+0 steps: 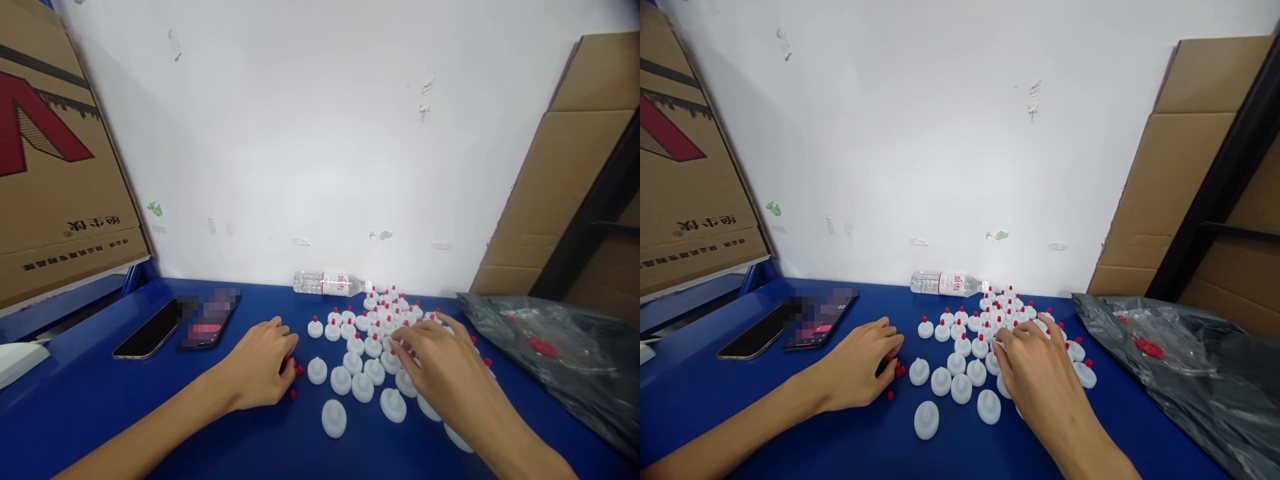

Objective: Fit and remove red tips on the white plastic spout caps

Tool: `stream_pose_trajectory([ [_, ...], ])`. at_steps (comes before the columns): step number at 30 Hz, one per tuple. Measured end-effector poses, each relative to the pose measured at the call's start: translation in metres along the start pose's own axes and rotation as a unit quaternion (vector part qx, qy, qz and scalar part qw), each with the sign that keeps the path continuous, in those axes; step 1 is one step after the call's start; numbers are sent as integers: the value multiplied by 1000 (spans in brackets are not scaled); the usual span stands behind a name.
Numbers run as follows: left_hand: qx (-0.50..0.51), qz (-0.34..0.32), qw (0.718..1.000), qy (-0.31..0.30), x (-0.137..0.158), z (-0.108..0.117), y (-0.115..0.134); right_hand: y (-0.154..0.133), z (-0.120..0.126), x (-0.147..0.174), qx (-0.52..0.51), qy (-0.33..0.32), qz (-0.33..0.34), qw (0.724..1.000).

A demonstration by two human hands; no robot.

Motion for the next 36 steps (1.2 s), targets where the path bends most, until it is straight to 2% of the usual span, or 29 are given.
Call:
stream_pose_trajectory([
  [7,11,3,1000,21,-1,1,-3,0,-16,6,1,-27,15,1000],
  [9,17,8,999,36,0,3,-6,-4,-9,3,-11,-13,14,1000],
  [13,37,16,996,85,0,14,-10,-10,22,-3,-56,80,-7,995],
  [16,59,0,990,125,3,25,-4,-16,34,-3,-102,113,-16,988],
  [20,115,-78,968,207,14,40,21,-41,34,-1,-166,99,69,979],
  [22,126,-109,960,225,21,42,35,-54,36,1,-184,106,108,971],
  [27,130,-189,961,156,28,29,67,-84,39,7,-218,107,181,953],
  [30,130,-212,957,147,28,28,72,-93,38,10,-238,90,221,941],
  [36,168,-192,959,122,26,25,66,-84,40,9,-239,110,170,950],
])
Point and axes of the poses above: each hand's wrist, its own x-axis away from the middle knuckle, its own z-axis out of the back of the hand, y = z × x, the point moved 7 cm from there along -x, towards the middle knuckle
